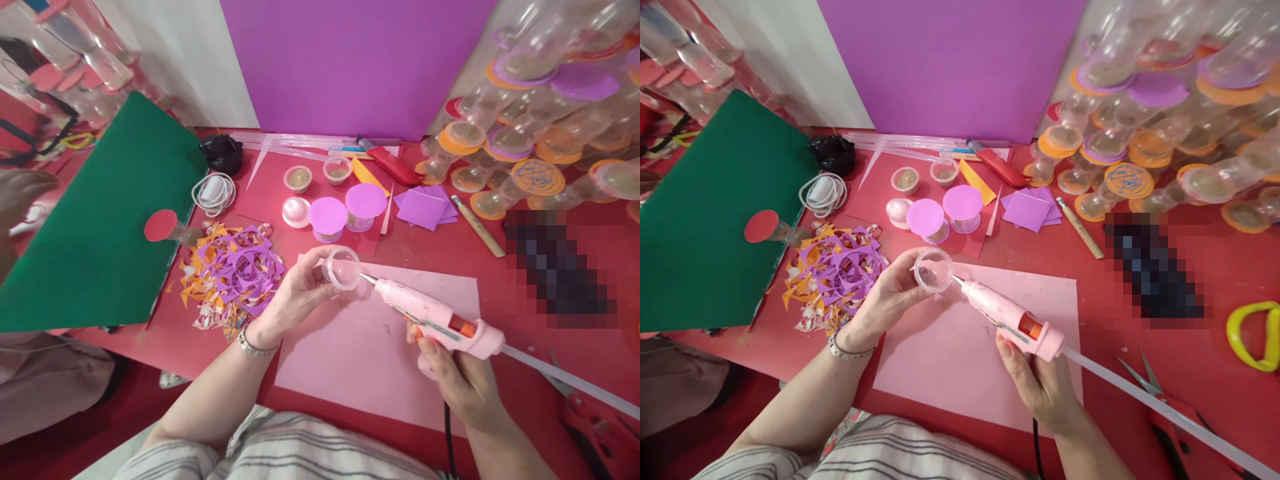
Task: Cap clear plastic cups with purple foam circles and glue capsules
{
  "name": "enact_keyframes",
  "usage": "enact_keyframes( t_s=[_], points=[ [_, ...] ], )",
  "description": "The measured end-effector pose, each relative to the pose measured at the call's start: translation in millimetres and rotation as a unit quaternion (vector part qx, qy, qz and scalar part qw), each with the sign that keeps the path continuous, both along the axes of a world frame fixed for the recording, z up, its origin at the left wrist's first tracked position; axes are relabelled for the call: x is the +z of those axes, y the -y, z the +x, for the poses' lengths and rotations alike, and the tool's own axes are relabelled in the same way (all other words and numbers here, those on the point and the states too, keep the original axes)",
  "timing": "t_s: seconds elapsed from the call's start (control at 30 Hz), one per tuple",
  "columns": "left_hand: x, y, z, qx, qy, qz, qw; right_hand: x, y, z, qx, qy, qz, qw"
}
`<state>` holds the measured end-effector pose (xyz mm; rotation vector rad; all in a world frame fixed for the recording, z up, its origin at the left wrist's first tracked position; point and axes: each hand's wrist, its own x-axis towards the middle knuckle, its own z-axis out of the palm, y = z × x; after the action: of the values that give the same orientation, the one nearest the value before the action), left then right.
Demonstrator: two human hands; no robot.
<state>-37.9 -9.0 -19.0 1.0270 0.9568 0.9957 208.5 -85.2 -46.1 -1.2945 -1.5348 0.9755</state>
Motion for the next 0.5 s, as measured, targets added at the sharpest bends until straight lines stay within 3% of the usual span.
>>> enact_keyframes(
  t_s=[0.5],
  points=[
    [7.4,0.6,-0.8,-0.036,-0.045,0.018,0.998,-1.5,-4.3,3.4,0.012,0.022,0.029,0.999]
  ],
)
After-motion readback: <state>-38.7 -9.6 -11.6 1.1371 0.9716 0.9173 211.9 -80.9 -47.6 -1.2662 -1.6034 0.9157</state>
